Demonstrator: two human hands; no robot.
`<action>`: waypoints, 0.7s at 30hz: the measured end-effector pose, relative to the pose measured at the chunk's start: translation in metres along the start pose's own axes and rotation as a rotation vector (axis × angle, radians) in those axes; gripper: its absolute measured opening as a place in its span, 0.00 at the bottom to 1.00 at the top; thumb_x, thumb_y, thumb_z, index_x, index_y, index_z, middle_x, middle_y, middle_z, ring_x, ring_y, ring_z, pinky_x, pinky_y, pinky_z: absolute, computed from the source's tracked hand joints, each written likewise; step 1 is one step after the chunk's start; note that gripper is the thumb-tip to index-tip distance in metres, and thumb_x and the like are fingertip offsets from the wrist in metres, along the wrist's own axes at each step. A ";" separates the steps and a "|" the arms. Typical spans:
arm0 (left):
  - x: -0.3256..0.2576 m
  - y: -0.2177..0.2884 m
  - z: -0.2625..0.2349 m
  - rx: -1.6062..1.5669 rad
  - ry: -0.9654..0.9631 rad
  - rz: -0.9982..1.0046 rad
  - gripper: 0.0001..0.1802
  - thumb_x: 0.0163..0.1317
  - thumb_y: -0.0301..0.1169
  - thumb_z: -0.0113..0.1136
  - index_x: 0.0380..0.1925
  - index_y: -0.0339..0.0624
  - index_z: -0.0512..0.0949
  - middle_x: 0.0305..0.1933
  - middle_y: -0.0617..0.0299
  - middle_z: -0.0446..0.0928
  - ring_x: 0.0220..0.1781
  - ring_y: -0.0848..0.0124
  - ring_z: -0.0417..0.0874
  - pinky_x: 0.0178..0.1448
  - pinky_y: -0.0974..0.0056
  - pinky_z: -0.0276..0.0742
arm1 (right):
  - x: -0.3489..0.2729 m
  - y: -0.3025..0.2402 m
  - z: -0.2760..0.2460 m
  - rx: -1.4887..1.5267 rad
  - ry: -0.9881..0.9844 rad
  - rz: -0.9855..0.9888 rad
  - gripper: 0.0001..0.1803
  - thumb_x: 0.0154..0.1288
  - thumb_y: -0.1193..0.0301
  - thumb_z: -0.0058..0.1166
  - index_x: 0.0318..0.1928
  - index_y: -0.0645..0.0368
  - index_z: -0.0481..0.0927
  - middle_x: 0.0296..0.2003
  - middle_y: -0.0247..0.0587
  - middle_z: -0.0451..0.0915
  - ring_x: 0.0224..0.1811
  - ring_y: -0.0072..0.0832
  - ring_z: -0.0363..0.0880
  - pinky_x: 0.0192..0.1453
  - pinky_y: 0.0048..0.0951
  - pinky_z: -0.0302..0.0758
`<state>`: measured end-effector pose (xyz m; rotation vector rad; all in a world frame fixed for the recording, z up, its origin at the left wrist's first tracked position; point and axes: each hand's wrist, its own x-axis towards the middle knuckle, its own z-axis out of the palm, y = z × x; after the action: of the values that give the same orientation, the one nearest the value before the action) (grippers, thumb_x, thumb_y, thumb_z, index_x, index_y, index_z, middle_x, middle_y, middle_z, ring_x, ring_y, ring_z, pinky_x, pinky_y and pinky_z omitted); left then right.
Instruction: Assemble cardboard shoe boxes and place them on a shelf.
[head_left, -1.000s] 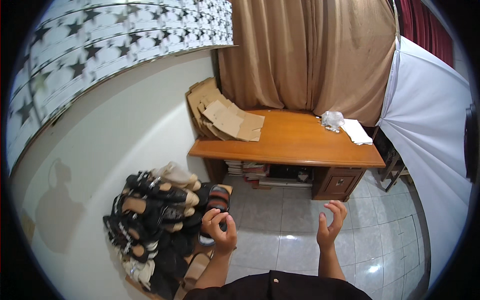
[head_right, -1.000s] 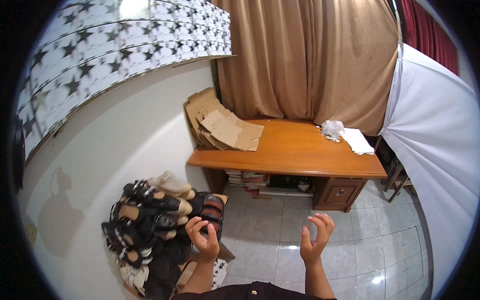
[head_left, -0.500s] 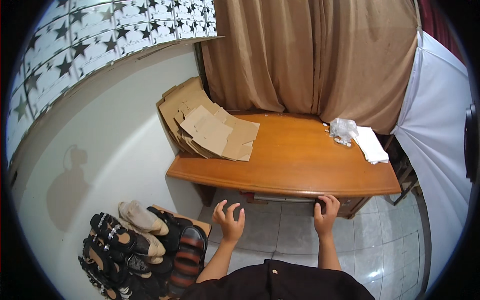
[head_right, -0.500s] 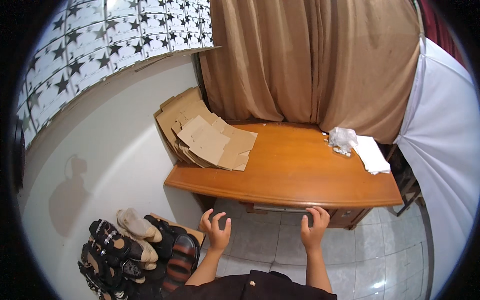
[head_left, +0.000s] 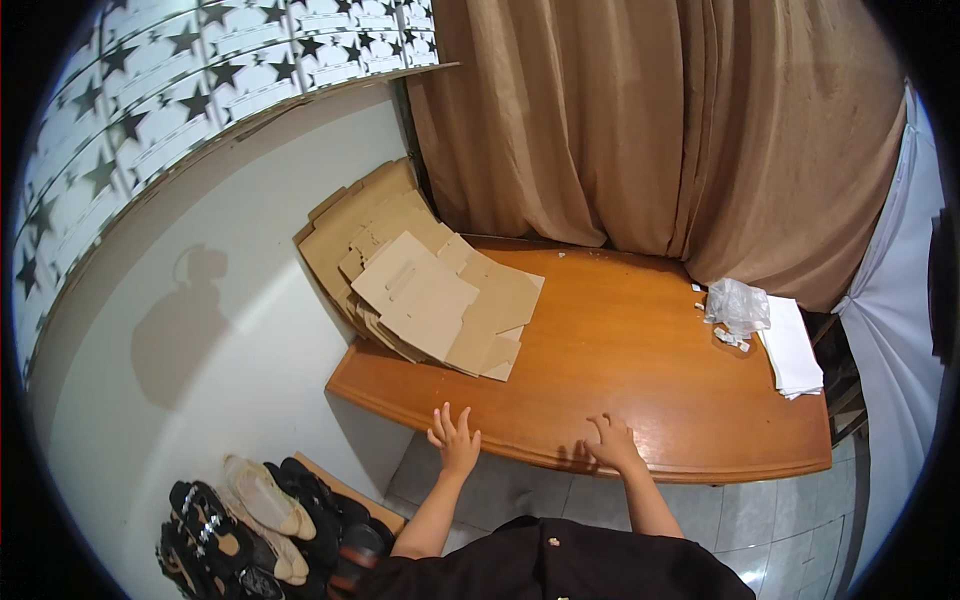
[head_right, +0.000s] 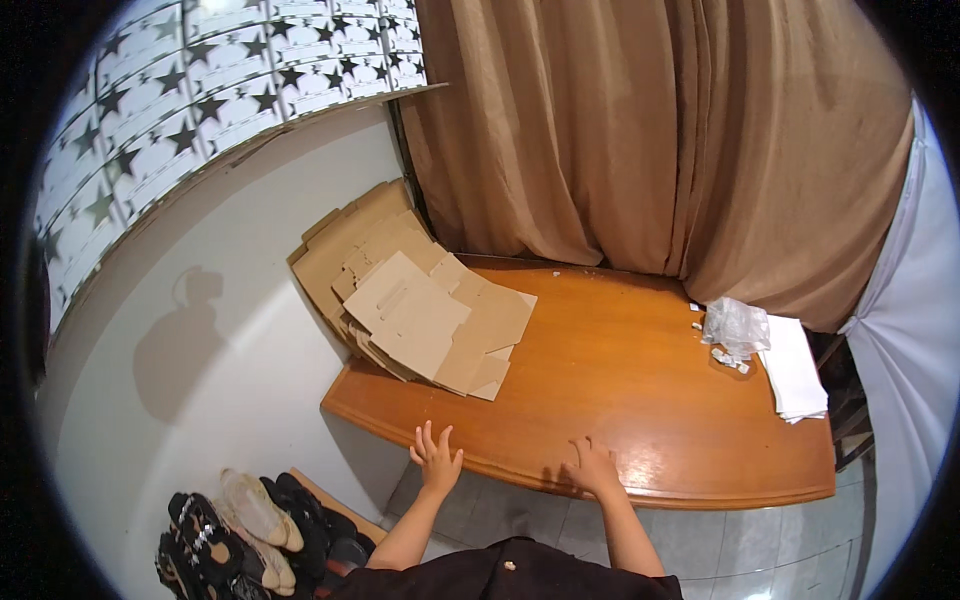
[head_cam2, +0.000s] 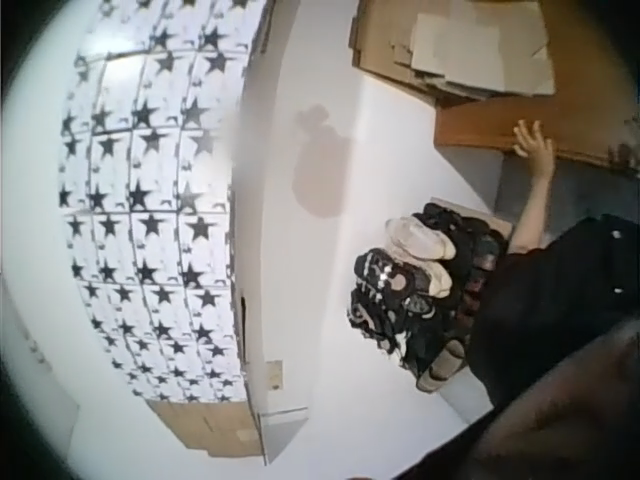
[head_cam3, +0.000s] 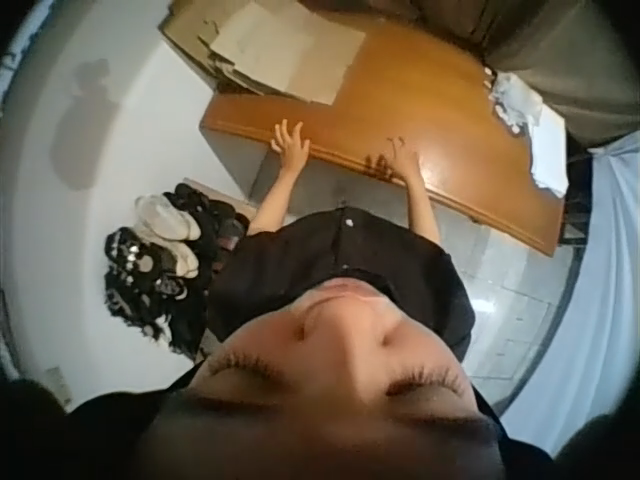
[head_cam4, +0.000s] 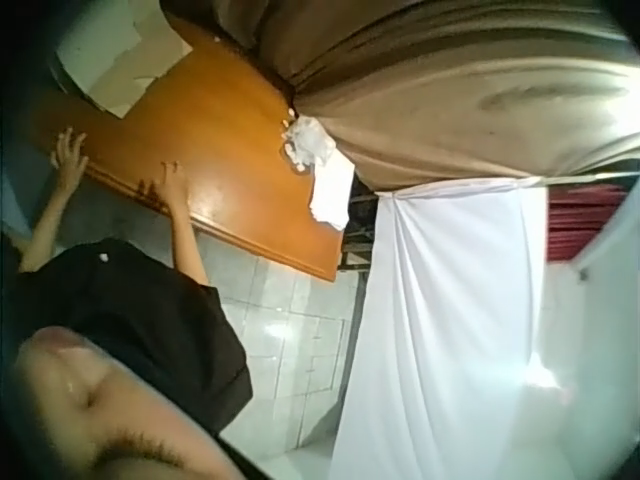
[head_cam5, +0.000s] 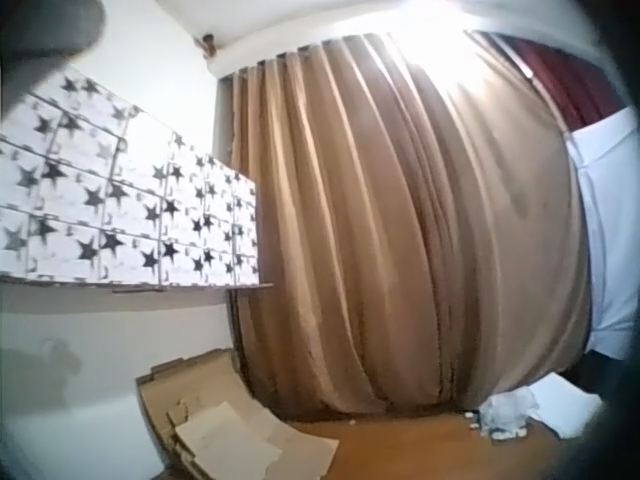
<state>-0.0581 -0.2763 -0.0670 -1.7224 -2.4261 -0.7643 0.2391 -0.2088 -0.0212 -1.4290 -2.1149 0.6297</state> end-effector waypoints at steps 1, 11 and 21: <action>0.013 -0.005 0.010 0.024 -0.024 0.011 0.33 0.54 0.35 0.61 0.61 0.51 0.62 0.69 0.48 0.45 0.72 0.49 0.41 0.64 0.32 0.44 | 0.009 0.005 0.006 -0.119 -0.203 0.098 0.29 0.50 0.58 0.56 0.56 0.48 0.71 0.58 0.54 0.65 0.64 0.48 0.58 0.65 0.55 0.52; 0.145 -0.022 0.085 0.166 -0.309 0.142 0.39 0.51 0.34 0.57 0.65 0.48 0.56 0.71 0.46 0.42 0.73 0.50 0.40 0.66 0.33 0.37 | 0.089 0.044 0.043 -0.121 -0.415 0.280 0.37 0.50 0.51 0.56 0.62 0.42 0.65 0.65 0.55 0.56 0.70 0.48 0.47 0.66 0.68 0.38; 0.154 -0.061 0.117 0.053 -0.362 0.266 0.35 0.58 0.58 0.48 0.63 0.56 0.62 0.70 0.53 0.52 0.73 0.61 0.48 0.65 0.32 0.36 | 0.122 0.037 0.057 -0.104 -0.494 0.296 0.37 0.52 0.48 0.54 0.63 0.43 0.64 0.64 0.57 0.56 0.70 0.50 0.48 0.65 0.67 0.39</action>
<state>-0.1440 -0.1074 -0.1395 -2.2679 -2.3137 -0.3804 0.1898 -0.0872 -0.0697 -1.8104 -2.3422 1.0962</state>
